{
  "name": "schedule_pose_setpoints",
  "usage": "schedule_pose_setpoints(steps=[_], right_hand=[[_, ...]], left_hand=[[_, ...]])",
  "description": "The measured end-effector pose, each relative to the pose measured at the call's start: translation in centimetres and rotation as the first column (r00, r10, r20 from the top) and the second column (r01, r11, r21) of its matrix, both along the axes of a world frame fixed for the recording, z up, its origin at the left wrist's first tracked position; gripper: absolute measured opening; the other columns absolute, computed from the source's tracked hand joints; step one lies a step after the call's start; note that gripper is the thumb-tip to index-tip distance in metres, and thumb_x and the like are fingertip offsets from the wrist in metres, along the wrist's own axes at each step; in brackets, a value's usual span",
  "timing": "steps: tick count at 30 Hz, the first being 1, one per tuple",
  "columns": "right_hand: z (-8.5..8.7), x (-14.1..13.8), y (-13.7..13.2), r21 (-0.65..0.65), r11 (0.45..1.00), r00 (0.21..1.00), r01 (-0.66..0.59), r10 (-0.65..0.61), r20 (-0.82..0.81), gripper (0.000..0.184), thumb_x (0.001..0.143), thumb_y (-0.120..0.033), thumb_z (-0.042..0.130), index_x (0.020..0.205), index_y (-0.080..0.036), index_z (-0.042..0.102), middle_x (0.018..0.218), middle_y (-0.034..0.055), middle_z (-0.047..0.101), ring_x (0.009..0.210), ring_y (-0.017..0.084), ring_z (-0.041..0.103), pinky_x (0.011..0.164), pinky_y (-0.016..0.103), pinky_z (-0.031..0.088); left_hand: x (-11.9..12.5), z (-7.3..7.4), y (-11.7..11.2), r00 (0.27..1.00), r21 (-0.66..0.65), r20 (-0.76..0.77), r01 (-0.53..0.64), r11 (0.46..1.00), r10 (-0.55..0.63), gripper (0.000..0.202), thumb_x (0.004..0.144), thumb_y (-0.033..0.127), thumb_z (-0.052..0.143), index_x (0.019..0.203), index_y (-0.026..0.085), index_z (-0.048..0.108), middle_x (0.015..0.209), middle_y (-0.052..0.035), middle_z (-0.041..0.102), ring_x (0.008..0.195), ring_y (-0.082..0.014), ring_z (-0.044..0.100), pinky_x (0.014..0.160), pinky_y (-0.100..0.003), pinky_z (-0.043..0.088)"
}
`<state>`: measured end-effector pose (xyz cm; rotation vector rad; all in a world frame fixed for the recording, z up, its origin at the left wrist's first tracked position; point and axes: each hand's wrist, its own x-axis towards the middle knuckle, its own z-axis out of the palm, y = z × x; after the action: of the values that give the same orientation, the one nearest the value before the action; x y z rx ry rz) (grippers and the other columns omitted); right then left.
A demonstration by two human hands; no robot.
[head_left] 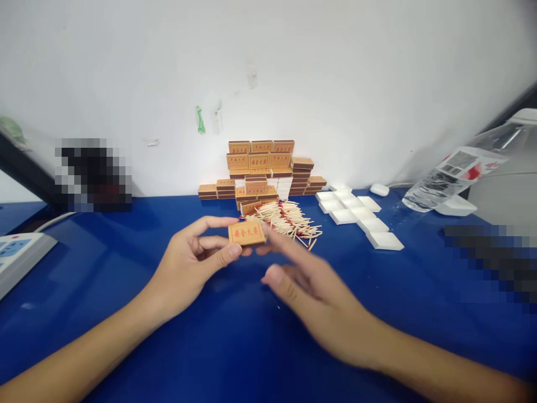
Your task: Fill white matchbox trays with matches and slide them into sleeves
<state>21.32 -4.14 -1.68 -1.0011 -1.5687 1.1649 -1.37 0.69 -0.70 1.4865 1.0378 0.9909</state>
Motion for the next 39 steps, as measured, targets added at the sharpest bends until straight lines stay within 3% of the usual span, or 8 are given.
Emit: schedule_pose_setpoints(steps=[2,6,10,13,19,26,35,39], right_hand=[[-0.2,-0.3,-0.4,-0.021,0.995,0.996,-0.094,0.094,-0.001,0.061,0.102,-0.050,0.065,0.159,-0.039,0.047,0.141,0.0103,0.064,0.103,0.024,0.069,0.083,0.043,0.065],[-0.3,0.6,1.1,0.011,0.994,0.991,0.107,-0.106,-0.076,0.059,0.102,-0.051,0.062,0.157,-0.032,0.048,0.140,0.0127,0.063,0.102,0.023,0.069,0.072,0.036,0.064],[-0.3,1.8,2.7,0.062,0.983,0.984,0.173,-0.175,0.033,0.041,0.100,-0.047,0.064,0.134,-0.025,0.063,0.121,0.0104,0.068,0.087,0.019,0.068,0.060,0.031,0.059],[-0.4,1.7,2.5,0.105,0.987,0.979,0.122,-0.136,0.148,0.026,0.097,-0.037,0.064,0.120,-0.023,0.068,0.108,0.0073,0.070,0.081,0.018,0.066,0.062,0.031,0.057],[-0.4,1.3,2.1,0.220,0.974,0.966,0.056,-0.109,0.236,0.013,0.096,-0.024,0.061,0.102,-0.023,0.072,0.095,0.0029,0.070,0.077,0.015,0.067,0.061,0.028,0.052],[-0.3,1.9,2.5,0.312,0.950,0.953,0.036,-0.127,0.276,0.013,0.094,-0.018,0.061,0.096,-0.022,0.073,0.093,0.0016,0.070,0.071,0.012,0.064,0.061,0.027,0.050],[-0.7,2.2,3.2,0.336,0.942,0.930,-0.001,-0.122,0.347,0.014,0.095,-0.018,0.060,0.098,-0.022,0.072,0.098,0.0027,0.068,0.072,0.013,0.062,0.069,0.031,0.050],[-0.7,2.3,3.3,0.345,0.939,0.925,0.003,-0.133,0.355,0.013,0.095,-0.018,0.059,0.098,-0.023,0.071,0.099,0.0035,0.068,0.072,0.014,0.062,0.069,0.032,0.050]], left_hand=[[0.2,0.0,-0.2,1.000,0.001,-0.001,0.010,1.000,-0.010,0.057,0.088,0.050,0.083,0.134,0.022,0.063,0.094,-0.0077,0.084,0.084,-0.0204,0.078,0.074,-0.027,0.059],[-0.9,0.1,1.2,0.996,0.128,-0.063,-0.055,0.990,0.064,0.058,0.086,0.051,0.084,0.134,0.022,0.068,0.094,-0.0062,0.081,0.092,-0.0222,0.077,0.079,-0.029,0.059],[-4.4,0.3,5.7,0.941,0.373,-0.158,-0.224,0.900,0.299,0.067,0.080,0.060,0.084,0.133,0.020,0.074,0.106,-0.0075,0.077,0.093,-0.0206,0.070,0.083,-0.031,0.058],[-6.9,0.7,9.5,0.828,0.464,-0.284,-0.323,0.825,0.484,0.080,0.078,0.071,0.077,0.137,0.018,0.072,0.105,-0.0075,0.077,0.095,-0.0219,0.070,0.091,-0.035,0.057],[-7.7,0.6,14.2,0.749,0.461,-0.399,-0.334,0.822,0.528,0.078,0.075,0.068,0.079,0.133,0.015,0.075,0.106,-0.0111,0.081,0.095,-0.0282,0.074,0.089,-0.038,0.058],[-6.2,-0.8,14.7,0.653,0.528,-0.408,-0.401,0.748,0.638,0.060,0.080,0.056,0.079,0.126,0.018,0.079,0.103,-0.0099,0.083,0.095,-0.0301,0.076,0.091,-0.038,0.058],[-4.7,-0.8,14.4,0.590,0.552,-0.426,-0.431,0.714,0.686,0.055,0.085,0.051,0.076,0.126,0.013,0.077,0.105,-0.0146,0.083,0.098,-0.0309,0.077,0.092,-0.039,0.056],[-4.5,-0.7,14.2,0.597,0.563,-0.435,-0.405,0.721,0.675,0.040,0.087,0.047,0.074,0.110,0.014,0.080,0.104,-0.0141,0.083,0.094,-0.0281,0.077,0.088,-0.036,0.056]])
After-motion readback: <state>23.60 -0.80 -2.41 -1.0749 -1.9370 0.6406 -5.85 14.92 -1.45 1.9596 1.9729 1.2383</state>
